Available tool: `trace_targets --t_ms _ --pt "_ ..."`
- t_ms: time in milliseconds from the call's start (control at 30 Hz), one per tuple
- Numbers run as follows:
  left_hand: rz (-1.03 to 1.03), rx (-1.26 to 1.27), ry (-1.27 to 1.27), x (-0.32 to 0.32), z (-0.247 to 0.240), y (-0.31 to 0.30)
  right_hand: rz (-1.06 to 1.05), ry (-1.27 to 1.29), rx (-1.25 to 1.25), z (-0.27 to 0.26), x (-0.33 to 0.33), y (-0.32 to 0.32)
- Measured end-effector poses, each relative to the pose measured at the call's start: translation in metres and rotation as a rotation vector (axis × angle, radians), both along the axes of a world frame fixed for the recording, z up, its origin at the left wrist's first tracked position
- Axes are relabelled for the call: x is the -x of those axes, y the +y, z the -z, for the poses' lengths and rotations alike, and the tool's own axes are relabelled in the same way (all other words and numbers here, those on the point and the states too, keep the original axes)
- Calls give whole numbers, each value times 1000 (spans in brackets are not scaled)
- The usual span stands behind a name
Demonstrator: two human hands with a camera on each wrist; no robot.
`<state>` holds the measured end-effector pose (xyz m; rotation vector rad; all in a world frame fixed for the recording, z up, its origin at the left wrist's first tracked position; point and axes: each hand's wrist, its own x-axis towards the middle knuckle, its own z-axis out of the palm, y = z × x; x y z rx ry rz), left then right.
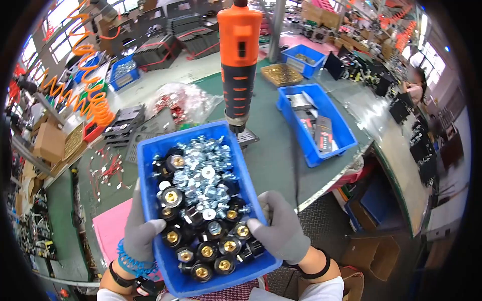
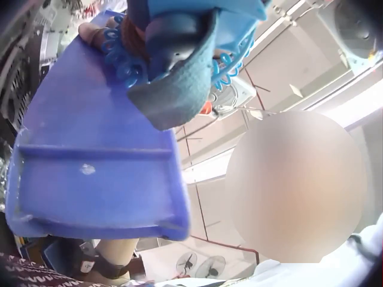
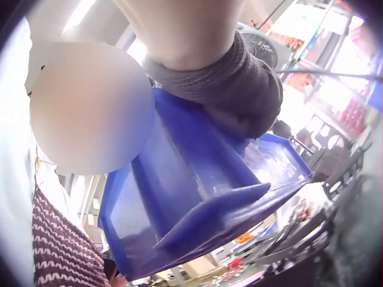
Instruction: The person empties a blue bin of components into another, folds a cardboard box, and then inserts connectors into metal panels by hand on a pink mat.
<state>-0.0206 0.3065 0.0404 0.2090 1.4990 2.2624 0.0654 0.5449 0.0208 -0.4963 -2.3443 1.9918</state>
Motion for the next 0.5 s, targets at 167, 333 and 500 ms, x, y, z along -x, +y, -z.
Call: trace_targets --t_ms 167,333,500 --pt "114 -107 89 4 47 69 228 -2 -114 -9 -30 48" --pt "201 13 142 -12 58 119 329 -25 -90 22 -62 93" --pt "389 -39 -72 -13 97 159 371 -15 -54 90 -90 124"
